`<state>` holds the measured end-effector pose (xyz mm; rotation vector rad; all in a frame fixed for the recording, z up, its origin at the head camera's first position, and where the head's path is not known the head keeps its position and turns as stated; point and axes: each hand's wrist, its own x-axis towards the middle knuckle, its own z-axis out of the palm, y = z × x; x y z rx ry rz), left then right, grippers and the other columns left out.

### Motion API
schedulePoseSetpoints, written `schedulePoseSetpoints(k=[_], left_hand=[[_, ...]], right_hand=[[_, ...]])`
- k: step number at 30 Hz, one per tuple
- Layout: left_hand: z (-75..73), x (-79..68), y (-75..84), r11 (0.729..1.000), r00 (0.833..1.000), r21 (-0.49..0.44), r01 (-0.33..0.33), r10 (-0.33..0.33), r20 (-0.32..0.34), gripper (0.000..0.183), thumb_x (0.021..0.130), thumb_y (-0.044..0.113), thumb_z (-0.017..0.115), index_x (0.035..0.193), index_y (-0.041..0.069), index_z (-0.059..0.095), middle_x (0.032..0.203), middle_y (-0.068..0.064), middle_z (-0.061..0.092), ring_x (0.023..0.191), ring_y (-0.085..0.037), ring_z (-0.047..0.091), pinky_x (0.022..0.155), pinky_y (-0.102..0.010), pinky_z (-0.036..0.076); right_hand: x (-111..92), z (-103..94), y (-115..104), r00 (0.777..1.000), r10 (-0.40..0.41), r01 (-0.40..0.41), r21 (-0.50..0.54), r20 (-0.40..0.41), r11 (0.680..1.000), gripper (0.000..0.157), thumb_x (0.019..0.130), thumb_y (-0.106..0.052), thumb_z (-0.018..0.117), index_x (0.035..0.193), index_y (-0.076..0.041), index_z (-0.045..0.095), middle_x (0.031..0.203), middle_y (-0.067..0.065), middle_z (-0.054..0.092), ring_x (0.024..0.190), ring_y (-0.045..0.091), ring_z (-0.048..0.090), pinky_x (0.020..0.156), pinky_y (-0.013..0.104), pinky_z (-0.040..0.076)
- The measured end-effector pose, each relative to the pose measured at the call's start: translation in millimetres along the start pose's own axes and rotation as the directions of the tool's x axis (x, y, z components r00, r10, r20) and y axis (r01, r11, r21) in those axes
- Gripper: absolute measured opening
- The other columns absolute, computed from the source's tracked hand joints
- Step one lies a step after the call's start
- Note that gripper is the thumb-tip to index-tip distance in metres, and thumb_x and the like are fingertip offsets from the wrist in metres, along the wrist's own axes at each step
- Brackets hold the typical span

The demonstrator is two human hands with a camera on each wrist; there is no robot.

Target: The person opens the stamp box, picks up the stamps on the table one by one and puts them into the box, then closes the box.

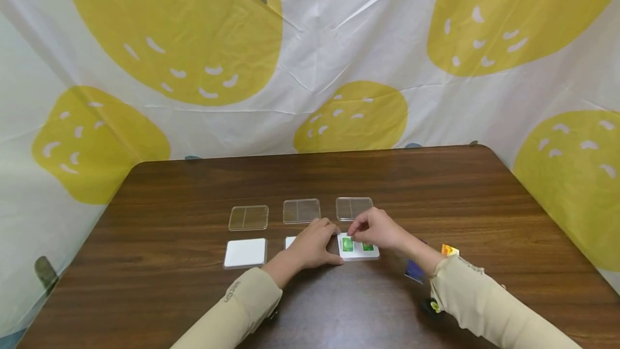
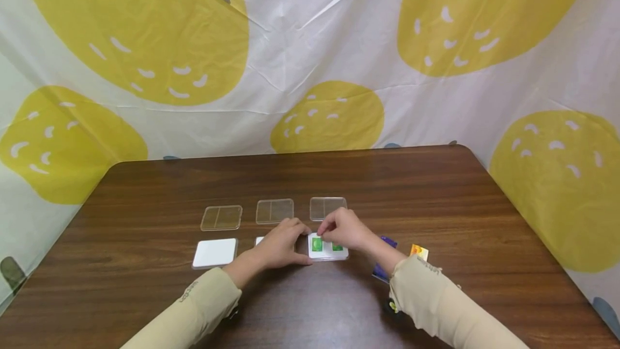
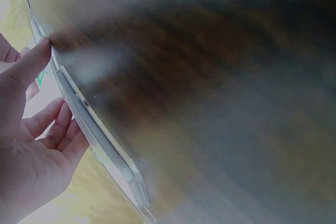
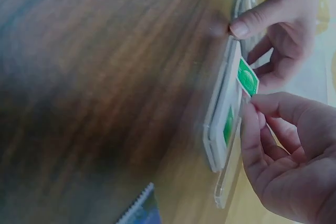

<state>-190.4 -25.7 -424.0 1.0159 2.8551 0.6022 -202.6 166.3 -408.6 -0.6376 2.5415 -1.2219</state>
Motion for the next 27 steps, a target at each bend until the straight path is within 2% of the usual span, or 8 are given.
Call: schedulePoseSetpoints(k=[9, 27], left_hand=[[-1.6, -1.3, -0.5, 1.0, 1.0, 0.001, 0.0, 0.0, -0.008, 0.052, 0.066, 0.035, 0.079, 0.104, 0.005, 0.061, 0.097, -0.003, 0.057, 0.09, -0.017, 0.048, 0.078, -0.026, 0.042], [-0.6, -1.4, -0.1, 1.0, 1.0, 0.0, -0.004, 0.004, -0.005, 0.051, 0.066, 0.035, 0.079, 0.104, 0.005, 0.061, 0.096, -0.003, 0.056, 0.088, -0.016, 0.047, 0.077, -0.025, 0.042]], right_hand=[[3, 8.2, 6, 0.991, -0.114, 0.1, -0.172, -0.075, 0.98, 0.006, 0.073, 0.002, 0.066, 0.073, -0.004, 0.069, 0.07, 0.0, 0.066, 0.061, 0.005, 0.053, 0.055, 0.019, 0.044], [1, 15.8, 7, 0.965, -0.223, 0.177, -0.283, -0.139, 0.943, 0.007, 0.071, 0.004, 0.067, 0.07, -0.004, 0.068, 0.066, -0.001, 0.064, 0.06, 0.004, 0.055, 0.055, 0.018, 0.045]])
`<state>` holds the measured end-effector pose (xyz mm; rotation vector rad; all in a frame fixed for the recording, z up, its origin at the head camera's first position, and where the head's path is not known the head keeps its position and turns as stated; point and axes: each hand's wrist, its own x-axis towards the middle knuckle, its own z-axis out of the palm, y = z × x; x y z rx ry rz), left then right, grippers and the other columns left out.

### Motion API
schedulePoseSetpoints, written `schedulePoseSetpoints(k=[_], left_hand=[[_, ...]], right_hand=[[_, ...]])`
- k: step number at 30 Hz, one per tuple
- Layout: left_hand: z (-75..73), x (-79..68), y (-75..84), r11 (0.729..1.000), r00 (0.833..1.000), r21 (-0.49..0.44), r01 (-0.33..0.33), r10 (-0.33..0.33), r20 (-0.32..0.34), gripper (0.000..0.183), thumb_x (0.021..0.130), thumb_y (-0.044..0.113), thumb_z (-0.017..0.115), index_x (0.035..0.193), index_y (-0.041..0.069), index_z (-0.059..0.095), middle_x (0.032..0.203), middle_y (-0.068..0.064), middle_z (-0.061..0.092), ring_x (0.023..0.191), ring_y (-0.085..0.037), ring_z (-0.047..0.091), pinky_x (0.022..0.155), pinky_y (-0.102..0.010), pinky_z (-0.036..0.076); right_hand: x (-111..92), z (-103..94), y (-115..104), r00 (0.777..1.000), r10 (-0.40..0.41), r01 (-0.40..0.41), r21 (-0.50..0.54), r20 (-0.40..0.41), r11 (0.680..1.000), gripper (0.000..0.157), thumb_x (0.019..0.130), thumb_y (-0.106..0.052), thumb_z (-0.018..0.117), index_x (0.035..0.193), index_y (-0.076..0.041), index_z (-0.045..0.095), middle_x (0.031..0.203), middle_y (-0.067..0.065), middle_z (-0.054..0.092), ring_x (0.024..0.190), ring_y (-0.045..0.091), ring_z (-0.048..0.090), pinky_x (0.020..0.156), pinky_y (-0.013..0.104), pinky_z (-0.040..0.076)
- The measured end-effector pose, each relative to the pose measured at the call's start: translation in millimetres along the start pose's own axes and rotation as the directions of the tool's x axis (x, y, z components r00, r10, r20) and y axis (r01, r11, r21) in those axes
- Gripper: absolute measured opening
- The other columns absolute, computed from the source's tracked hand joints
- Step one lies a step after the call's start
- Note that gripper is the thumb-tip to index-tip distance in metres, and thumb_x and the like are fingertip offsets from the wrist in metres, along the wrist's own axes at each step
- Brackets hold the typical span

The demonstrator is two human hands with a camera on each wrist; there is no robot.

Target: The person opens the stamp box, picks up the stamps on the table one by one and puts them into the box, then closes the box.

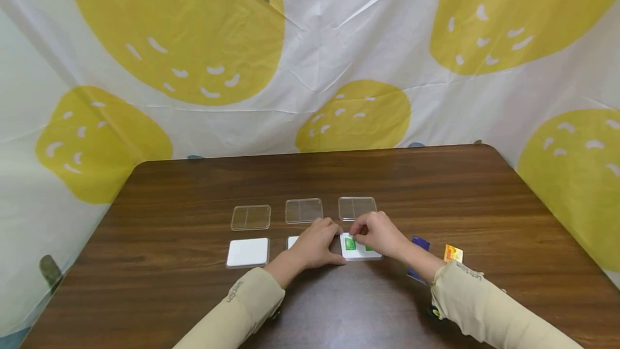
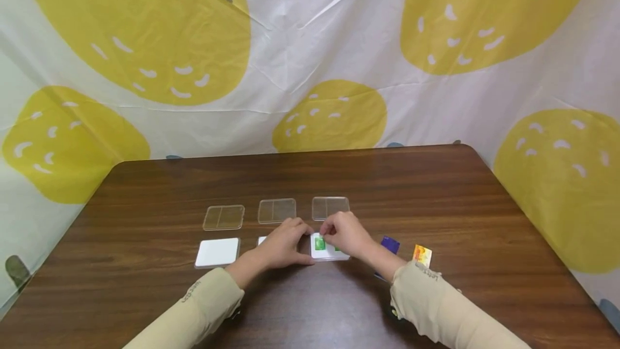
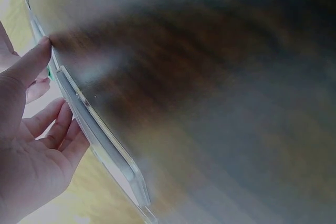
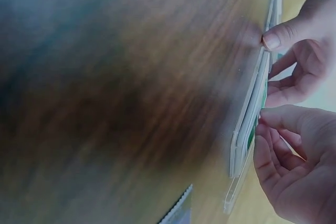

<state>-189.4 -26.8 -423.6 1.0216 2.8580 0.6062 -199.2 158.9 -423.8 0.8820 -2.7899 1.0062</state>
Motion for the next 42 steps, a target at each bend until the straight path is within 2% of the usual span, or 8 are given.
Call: schedulePoseSetpoints(k=[6, 11, 15, 20, 24, 30, 37, 42], left_hand=[[-1.6, -0.6, -0.1, 1.0, 1.0, 0.005, 0.013, -0.013, 0.006, 0.051, 0.066, 0.035, 0.079, 0.104, 0.006, 0.061, 0.095, -0.002, 0.055, 0.088, -0.016, 0.047, 0.076, -0.025, 0.042], [-2.8, -1.4, 0.2, 0.999, 0.999, 0.032, 0.025, -0.026, 0.02, 0.054, 0.066, 0.037, 0.078, 0.107, 0.007, 0.06, 0.097, -0.002, 0.055, 0.09, -0.016, 0.047, 0.077, -0.026, 0.043], [-5.4, -7.5, -0.2, 0.998, 0.999, 0.06, 0.017, -0.019, 0.033, 0.06, 0.065, 0.039, 0.078, 0.11, 0.007, 0.059, 0.103, -0.003, 0.055, 0.097, -0.018, 0.048, 0.083, -0.026, 0.043], [-15.8, -26.2, -7.8, 0.998, 1.0, 0.057, 0.007, -0.008, 0.018, 0.061, 0.066, 0.038, 0.078, 0.114, 0.006, 0.057, 0.111, -0.004, 0.054, 0.106, -0.02, 0.048, 0.087, -0.029, 0.043], [-25.4, -45.1, -21.5, 0.999, 1.0, 0.043, 0.012, -0.011, -0.022, 0.061, 0.067, 0.036, 0.077, 0.114, 0.004, 0.056, 0.114, -0.008, 0.054, 0.107, -0.023, 0.048, 0.086, -0.034, 0.044], [-31.1, -69.3, -43.3, 0.997, 0.996, 0.048, 0.061, -0.058, -0.061, 0.064, 0.065, 0.037, 0.078, 0.114, 0.001, 0.056, 0.11, -0.009, 0.055, 0.105, -0.025, 0.049, 0.085, -0.038, 0.044], [-32.9, -78.1, -52.3, 0.994, 0.993, 0.045, 0.096, -0.092, -0.073, 0.061, 0.066, 0.037, 0.077, 0.111, 0.001, 0.057, 0.107, -0.008, 0.056, 0.102, -0.025, 0.049, 0.082, -0.038, 0.045], [-33.4, -77.7, -56.0, 0.992, 0.991, 0.054, 0.113, -0.109, -0.075, 0.062, 0.066, 0.037, 0.077, 0.111, 0.0, 0.058, 0.107, -0.01, 0.056, 0.101, -0.026, 0.049, 0.083, -0.039, 0.044]], right_hand=[[0, 1.9, -1, 1.0, -0.026, 0.026, -0.047, -0.006, 0.999, 0.007, 0.072, 0.003, 0.068, 0.073, -0.004, 0.068, 0.071, 0.0, 0.064, 0.063, 0.005, 0.056, 0.057, 0.019, 0.046], [1, 1.6, -2, 0.999, -0.041, 0.041, -0.047, -0.009, 0.998, 0.007, 0.073, 0.002, 0.067, 0.075, -0.004, 0.068, 0.072, -0.001, 0.063, 0.065, 0.005, 0.055, 0.058, 0.019, 0.046], [-3, -3.1, -3, 0.998, -0.055, 0.055, -0.028, -0.032, 0.998, 0.006, 0.076, 0.001, 0.065, 0.078, -0.005, 0.068, 0.072, -0.003, 0.061, 0.066, 0.005, 0.053, 0.058, 0.022, 0.046], [-20, -14.1, -5, 0.997, -0.048, 0.049, 0.012, -0.055, 0.999, 0.006, 0.078, -0.001, 0.065, 0.081, -0.005, 0.068, 0.071, -0.007, 0.057, 0.064, 0.004, 0.049, 0.055, 0.022, 0.044], [-37, -22.3, -1, 0.997, -0.026, 0.029, 0.046, -0.068, 0.999, 0.007, 0.077, -0.001, 0.067, 0.083, -0.005, 0.068, 0.072, -0.008, 0.057, 0.062, 0.002, 0.048, 0.051, 0.021, 0.043], [-62, -35.3, 5, 0.995, 0.005, 0.002, 0.078, -0.095, 0.997, 0.009, 0.078, -0.004, 0.067, 0.087, -0.005, 0.067, 0.076, -0.009, 0.059, 0.067, 0.001, 0.052, 0.055, 0.022, 0.046], [-81, -48.9, 7, 0.987, 0.015, -0.002, 0.079, -0.159, 0.997, 0.011, 0.08, -0.003, 0.066, 0.09, -0.006, 0.066, 0.079, -0.009, 0.061, 0.068, 0.003, 0.053, 0.055, 0.021, 0.046], [-91, -51.5, 13, 0.982, 0.079, -0.065, 0.09, -0.172, 0.994, 0.011, 0.08, -0.005, 0.067, 0.09, -0.008, 0.066, 0.079, -0.01, 0.063, 0.069, 0.003, 0.055, 0.058, 0.021, 0.047]])
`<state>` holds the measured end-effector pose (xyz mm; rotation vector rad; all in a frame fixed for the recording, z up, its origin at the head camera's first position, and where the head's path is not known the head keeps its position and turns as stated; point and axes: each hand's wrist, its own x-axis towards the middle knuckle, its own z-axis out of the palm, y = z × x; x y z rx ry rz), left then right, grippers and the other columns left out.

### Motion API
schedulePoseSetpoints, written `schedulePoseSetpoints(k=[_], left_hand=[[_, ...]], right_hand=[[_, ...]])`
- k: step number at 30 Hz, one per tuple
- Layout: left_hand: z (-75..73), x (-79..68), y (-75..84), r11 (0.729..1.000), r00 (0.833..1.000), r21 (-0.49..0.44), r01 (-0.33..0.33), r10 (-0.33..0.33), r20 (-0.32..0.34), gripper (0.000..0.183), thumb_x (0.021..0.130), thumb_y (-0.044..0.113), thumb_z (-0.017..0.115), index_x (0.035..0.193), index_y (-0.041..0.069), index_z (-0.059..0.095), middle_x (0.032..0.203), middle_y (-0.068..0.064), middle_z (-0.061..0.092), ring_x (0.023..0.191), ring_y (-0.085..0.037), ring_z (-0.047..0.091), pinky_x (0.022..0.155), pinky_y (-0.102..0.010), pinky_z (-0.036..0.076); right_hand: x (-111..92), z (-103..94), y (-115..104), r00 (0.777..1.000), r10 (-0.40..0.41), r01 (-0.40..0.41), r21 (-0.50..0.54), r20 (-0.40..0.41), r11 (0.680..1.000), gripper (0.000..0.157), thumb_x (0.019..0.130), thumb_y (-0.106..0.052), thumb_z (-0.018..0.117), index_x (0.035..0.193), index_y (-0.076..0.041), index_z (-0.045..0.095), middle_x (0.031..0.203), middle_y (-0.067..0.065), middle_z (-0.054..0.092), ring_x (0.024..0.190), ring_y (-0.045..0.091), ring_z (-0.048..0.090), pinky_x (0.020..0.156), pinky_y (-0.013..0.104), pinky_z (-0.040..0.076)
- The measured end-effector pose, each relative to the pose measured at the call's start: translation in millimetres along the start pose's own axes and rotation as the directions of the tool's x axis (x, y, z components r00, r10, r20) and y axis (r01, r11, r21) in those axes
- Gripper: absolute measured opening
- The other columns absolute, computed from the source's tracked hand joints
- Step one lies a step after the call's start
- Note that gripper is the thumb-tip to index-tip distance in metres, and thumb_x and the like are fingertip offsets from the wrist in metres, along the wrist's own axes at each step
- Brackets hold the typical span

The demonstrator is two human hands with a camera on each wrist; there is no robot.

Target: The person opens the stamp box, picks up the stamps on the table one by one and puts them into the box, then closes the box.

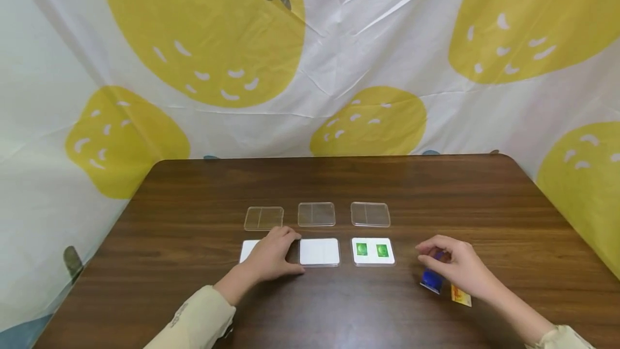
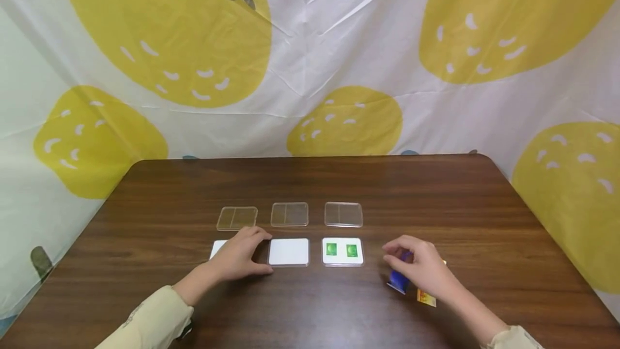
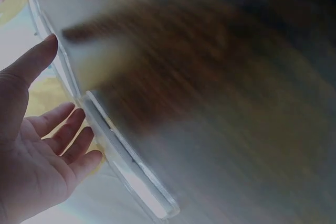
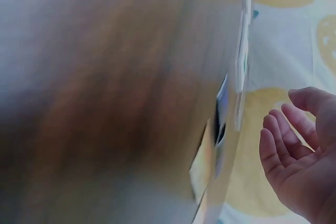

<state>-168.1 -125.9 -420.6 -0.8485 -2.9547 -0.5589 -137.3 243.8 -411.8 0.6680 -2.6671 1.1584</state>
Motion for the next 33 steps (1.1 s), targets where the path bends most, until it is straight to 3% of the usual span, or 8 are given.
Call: schedulePoseSetpoints(k=[11, 17, 23, 29, 33], left_hand=[[2.6, 4.0, -4.6, 1.0, 1.0, -0.011, 0.025, -0.025, 0.018, 0.063, 0.064, 0.04, 0.077, 0.111, 0.002, 0.059, 0.104, -0.007, 0.054, 0.099, -0.023, 0.049, 0.081, -0.038, 0.045], [4.5, 4.1, -5.9, 1.0, 1.0, -0.012, 0.021, -0.021, 0.014, 0.059, 0.064, 0.041, 0.077, 0.107, 0.004, 0.061, 0.104, -0.005, 0.054, 0.098, -0.022, 0.049, 0.081, -0.037, 0.044], [4.0, 3.2, -5.4, 1.0, 1.0, -0.015, 0.02, -0.02, 0.009, 0.059, 0.065, 0.04, 0.077, 0.107, 0.004, 0.06, 0.104, -0.005, 0.054, 0.099, -0.023, 0.049, 0.082, -0.037, 0.044], [2.5, 3.0, -3.5, 0.999, 1.0, -0.022, 0.026, -0.026, 0.004, 0.057, 0.064, 0.038, 0.078, 0.107, 0.004, 0.06, 0.103, -0.006, 0.054, 0.099, -0.023, 0.049, 0.082, -0.038, 0.044], [2.3, 3.3, -3.5, 0.999, 1.0, -0.023, 0.029, -0.029, 0.01, 0.057, 0.065, 0.039, 0.078, 0.107, 0.004, 0.06, 0.104, -0.006, 0.054, 0.099, -0.023, 0.049, 0.082, -0.038, 0.044]], right_hand=[[-18, -14.8, 20, 0.994, 0.074, -0.079, -0.06, -0.08, 0.995, 0.013, 0.077, -0.002, 0.068, 0.089, -0.007, 0.067, 0.08, -0.002, 0.067, 0.068, 0.001, 0.057, 0.057, 0.021, 0.048], [-20, -25.4, 31, 0.981, 0.174, -0.178, -0.034, -0.084, 0.984, 0.012, 0.081, -0.006, 0.066, 0.092, -0.002, 0.066, 0.082, 0.006, 0.068, 0.065, 0.005, 0.06, 0.054, 0.022, 0.049], [-22, -37.1, 42, 0.972, 0.209, -0.218, -0.088, -0.104, 0.972, 0.013, 0.08, -0.006, 0.067, 0.091, 0.0, 0.066, 0.083, 0.012, 0.068, 0.068, -0.001, 0.059, 0.057, 0.019, 0.049], [-30, -48.7, 55, 0.956, 0.272, -0.29, -0.218, -0.107, 0.932, 0.02, 0.074, -0.012, 0.072, 0.09, 0.0, 0.067, 0.079, 0.008, 0.068, 0.066, -0.004, 0.055, 0.057, 0.02, 0.045], [-34, -55.4, 58, 0.944, 0.321, -0.329, -0.296, -0.078, 0.897, 0.03, 0.072, -0.02, 0.075, 0.092, -0.001, 0.068, 0.08, 0.008, 0.068, 0.068, 0.006, 0.058, 0.059, 0.025, 0.043]])
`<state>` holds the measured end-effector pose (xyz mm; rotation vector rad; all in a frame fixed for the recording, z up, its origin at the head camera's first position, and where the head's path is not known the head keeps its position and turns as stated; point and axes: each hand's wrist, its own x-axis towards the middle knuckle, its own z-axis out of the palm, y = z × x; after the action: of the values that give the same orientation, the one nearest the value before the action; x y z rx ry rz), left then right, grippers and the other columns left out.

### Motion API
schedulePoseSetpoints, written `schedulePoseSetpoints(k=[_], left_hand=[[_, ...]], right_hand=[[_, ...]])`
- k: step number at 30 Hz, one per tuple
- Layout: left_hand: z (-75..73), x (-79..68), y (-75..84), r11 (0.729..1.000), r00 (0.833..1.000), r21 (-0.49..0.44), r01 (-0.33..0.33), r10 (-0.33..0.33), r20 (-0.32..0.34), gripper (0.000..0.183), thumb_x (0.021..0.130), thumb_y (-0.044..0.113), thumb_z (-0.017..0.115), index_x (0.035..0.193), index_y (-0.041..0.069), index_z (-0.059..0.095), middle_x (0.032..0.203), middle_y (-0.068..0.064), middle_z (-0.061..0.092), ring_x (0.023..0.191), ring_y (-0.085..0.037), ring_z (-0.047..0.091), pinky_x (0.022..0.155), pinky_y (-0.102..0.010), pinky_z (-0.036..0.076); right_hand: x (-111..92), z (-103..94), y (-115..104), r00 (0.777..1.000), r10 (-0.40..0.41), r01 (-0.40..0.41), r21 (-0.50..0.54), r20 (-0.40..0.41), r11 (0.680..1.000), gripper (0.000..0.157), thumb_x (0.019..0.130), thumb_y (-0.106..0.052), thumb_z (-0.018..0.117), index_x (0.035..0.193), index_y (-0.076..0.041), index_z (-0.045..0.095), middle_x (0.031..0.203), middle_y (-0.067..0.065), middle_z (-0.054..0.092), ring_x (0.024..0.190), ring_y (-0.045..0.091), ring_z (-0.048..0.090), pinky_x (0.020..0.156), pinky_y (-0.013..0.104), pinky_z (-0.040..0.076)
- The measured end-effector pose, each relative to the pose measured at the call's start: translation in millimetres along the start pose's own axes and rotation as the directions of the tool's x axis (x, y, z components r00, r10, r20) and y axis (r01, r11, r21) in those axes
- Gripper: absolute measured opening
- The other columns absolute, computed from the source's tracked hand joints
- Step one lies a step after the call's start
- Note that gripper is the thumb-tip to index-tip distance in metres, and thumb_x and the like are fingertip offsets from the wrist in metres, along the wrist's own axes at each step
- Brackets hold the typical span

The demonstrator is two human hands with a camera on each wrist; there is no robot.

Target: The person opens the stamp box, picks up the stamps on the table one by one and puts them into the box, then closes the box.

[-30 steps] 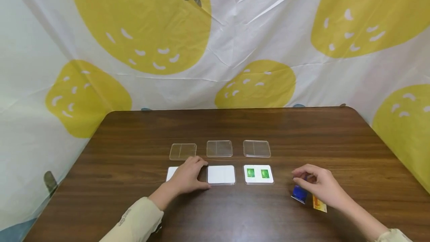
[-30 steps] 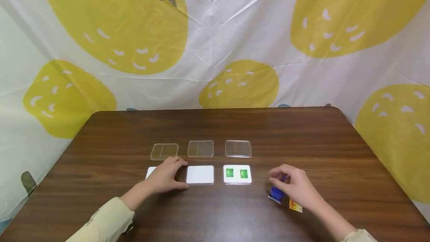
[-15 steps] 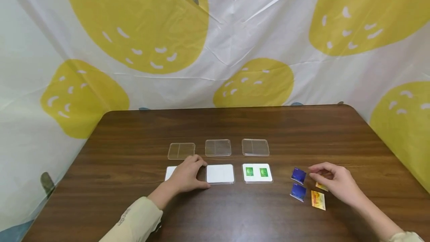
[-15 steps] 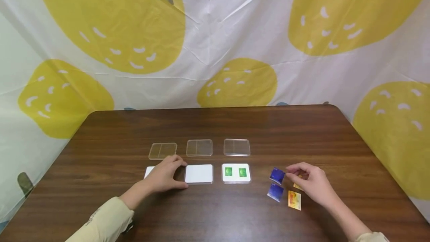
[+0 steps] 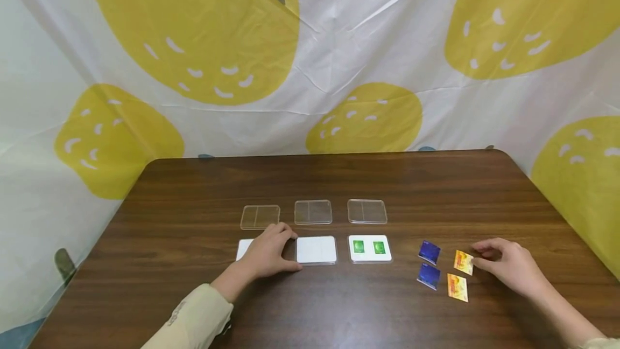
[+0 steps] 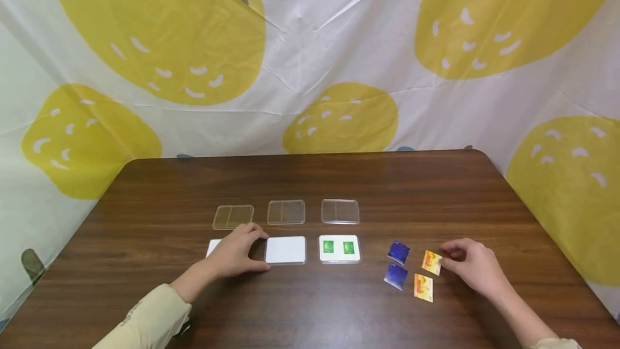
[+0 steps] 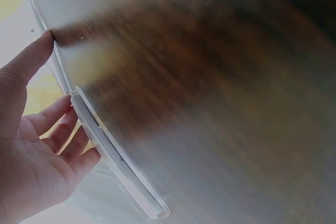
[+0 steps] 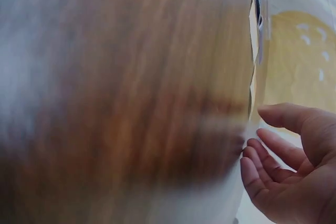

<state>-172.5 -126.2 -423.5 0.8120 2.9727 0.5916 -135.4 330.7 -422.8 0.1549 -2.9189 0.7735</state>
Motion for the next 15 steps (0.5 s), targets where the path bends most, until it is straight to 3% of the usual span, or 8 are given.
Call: schedulePoseSetpoints(k=[4, 13, 15], left_hand=[[0.6, 0.2, -0.8, 1.0, 1.0, 0.001, 0.0, 0.0, 0.001, 0.057, 0.065, 0.039, 0.078, 0.106, 0.004, 0.06, 0.104, -0.006, 0.054, 0.1, -0.023, 0.049, 0.082, -0.038, 0.044], [1.2, 0.1, -1.2, 1.0, 1.0, 0.009, -0.006, 0.006, -0.001, 0.057, 0.065, 0.039, 0.078, 0.106, 0.004, 0.06, 0.104, -0.006, 0.054, 0.099, -0.023, 0.049, 0.081, -0.038, 0.045], [1.6, 0.2, -1.8, 1.0, 1.0, 0.007, -0.007, 0.007, -0.001, 0.057, 0.065, 0.039, 0.078, 0.106, 0.004, 0.06, 0.104, -0.005, 0.054, 0.098, -0.023, 0.049, 0.08, -0.038, 0.045]], right_hand=[[-1.1, -2.0, -0.3, 0.999, 0.002, 0.0, -0.039, 0.039, 0.999, 0.036, 0.07, -0.026, 0.077, 0.093, -0.001, 0.068, 0.085, 0.009, 0.066, 0.073, 0.016, 0.059, 0.062, 0.032, 0.044], [-5.4, 5.9, -0.8, 0.991, -0.126, 0.121, -0.105, -0.052, 0.987, 0.028, 0.062, -0.017, 0.081, 0.083, -0.002, 0.071, 0.082, 0.007, 0.064, 0.074, 0.028, 0.06, 0.064, 0.047, 0.046], [-6.0, 7.0, -1.2, 0.987, -0.147, 0.139, -0.116, -0.061, 0.983, 0.025, 0.061, -0.015, 0.08, 0.081, -0.003, 0.072, 0.08, 0.005, 0.063, 0.074, 0.025, 0.06, 0.063, 0.045, 0.046]])
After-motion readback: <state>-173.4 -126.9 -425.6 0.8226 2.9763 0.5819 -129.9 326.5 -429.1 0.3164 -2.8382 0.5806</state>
